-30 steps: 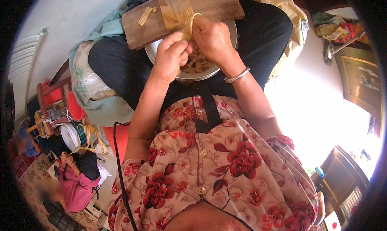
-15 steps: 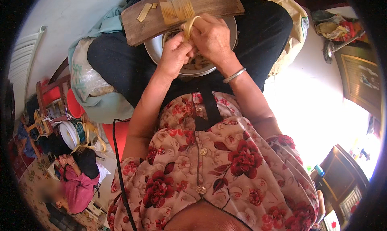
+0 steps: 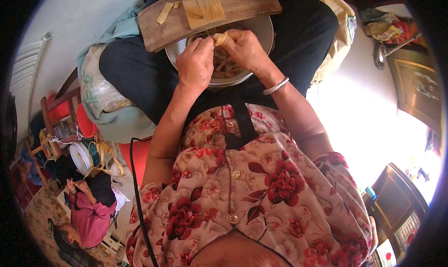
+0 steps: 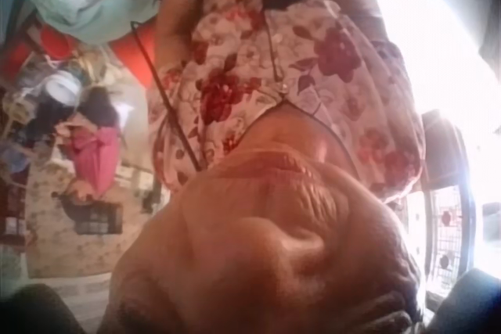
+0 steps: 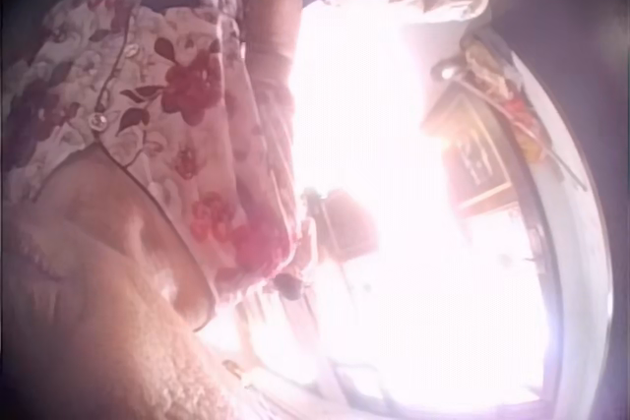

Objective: The person sits and repeatedly folds and weaves thin bamboo strips by hand into small bundles. The finished bundles are placed into a metal bowl resting on the lap.

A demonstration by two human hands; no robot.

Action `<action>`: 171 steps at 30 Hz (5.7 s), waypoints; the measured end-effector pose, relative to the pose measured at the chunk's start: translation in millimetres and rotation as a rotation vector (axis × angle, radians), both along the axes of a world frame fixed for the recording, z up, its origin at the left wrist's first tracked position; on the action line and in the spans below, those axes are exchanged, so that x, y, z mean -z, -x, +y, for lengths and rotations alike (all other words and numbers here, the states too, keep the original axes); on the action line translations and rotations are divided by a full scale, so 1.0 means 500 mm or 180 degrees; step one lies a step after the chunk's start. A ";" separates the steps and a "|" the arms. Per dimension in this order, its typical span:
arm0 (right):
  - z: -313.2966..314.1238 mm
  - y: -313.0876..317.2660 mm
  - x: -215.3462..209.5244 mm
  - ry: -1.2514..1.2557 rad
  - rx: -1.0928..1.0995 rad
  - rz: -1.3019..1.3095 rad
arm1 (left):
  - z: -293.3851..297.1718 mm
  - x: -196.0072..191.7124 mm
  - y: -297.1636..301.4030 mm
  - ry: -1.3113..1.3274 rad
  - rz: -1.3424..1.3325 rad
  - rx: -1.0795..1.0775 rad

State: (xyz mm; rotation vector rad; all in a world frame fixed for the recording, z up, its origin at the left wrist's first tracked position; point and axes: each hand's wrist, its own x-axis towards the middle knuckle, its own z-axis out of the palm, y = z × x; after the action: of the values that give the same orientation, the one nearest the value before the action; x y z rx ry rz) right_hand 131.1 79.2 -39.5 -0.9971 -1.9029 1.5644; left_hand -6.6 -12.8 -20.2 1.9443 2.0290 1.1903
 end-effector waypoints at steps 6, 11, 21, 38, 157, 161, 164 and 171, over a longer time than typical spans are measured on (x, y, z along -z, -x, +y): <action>-0.027 -0.015 0.026 0.2564 -0.0255 0.1126 | -0.006 0.035 -0.005 -0.0169 -0.0560 0.0364; -0.021 -0.008 -0.008 0.2537 -0.0283 0.1074 | -0.007 -0.035 0.004 0.0130 -0.0887 0.0701; -0.024 0.029 -0.040 -0.1576 0.0565 0.0449 | 0.038 0.008 0.000 0.0857 -0.2766 -0.0137; 0.091 0.006 -0.106 -0.0897 -0.1388 -0.0219 | -0.005 -0.039 0.036 0.0057 0.0094 0.0414; 0.091 0.000 -0.120 -0.0095 -0.1499 -0.0057 | -0.008 -0.046 0.028 0.0484 -0.1492 0.0553; 0.115 0.003 -0.126 0.0706 -0.1732 -0.0144 | 0.023 -0.036 0.056 0.0795 -0.2665 0.1043; 0.139 -0.002 -0.120 0.0806 -0.1549 -0.0077 | 0.039 -0.034 0.085 0.1072 -0.2770 0.1075; 0.168 0.047 -0.104 0.0564 -0.0811 0.0229 | 0.100 -0.030 0.174 0.1225 -0.2684 0.0592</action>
State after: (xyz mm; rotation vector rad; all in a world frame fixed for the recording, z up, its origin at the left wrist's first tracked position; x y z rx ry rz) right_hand 107.5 163.0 12.6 -0.7787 -1.9277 1.9148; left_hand -93.8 37.2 -5.4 1.1300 1.4465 1.1757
